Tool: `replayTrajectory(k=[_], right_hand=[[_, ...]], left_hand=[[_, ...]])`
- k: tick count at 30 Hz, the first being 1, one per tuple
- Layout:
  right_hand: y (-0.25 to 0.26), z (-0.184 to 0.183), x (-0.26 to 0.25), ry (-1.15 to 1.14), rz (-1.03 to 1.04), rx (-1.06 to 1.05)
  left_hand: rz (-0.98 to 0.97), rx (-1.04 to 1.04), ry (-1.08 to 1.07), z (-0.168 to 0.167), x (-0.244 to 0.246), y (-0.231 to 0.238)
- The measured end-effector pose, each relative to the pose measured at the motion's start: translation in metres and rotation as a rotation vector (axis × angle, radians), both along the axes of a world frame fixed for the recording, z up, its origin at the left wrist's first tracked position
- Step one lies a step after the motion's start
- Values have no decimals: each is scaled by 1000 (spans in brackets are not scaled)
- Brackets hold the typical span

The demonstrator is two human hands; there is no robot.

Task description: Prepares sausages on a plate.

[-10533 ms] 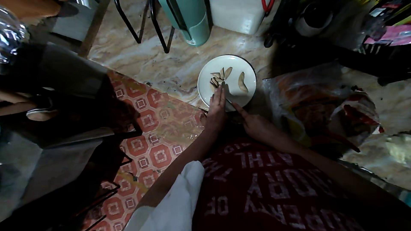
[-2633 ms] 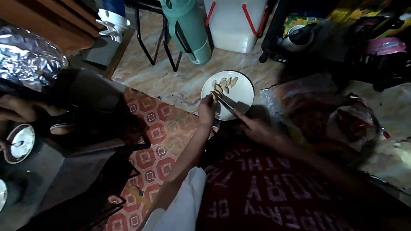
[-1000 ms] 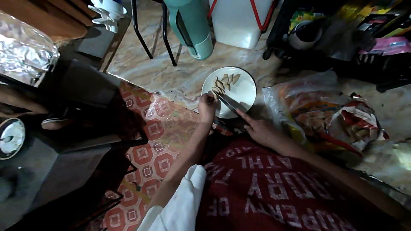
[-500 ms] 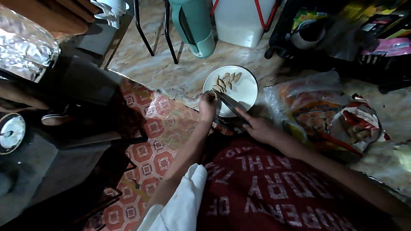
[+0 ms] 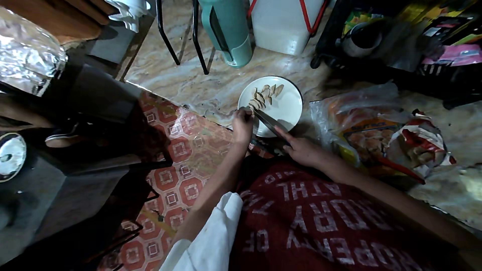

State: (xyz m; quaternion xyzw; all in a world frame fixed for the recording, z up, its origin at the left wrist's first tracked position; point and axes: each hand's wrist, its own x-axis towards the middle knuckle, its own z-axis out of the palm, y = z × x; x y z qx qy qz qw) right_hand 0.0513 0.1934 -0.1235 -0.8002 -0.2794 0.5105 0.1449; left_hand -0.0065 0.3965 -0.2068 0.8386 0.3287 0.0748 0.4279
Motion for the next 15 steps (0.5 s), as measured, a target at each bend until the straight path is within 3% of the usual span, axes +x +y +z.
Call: replayTrajectory(k=[7, 15], right_hand=[[7, -3, 1, -28, 34, -26], [-6, 6, -7, -306, 120, -76]], left_hand=[[2, 13, -7, -2, 0, 1], [72, -106, 37, 6, 4, -3]])
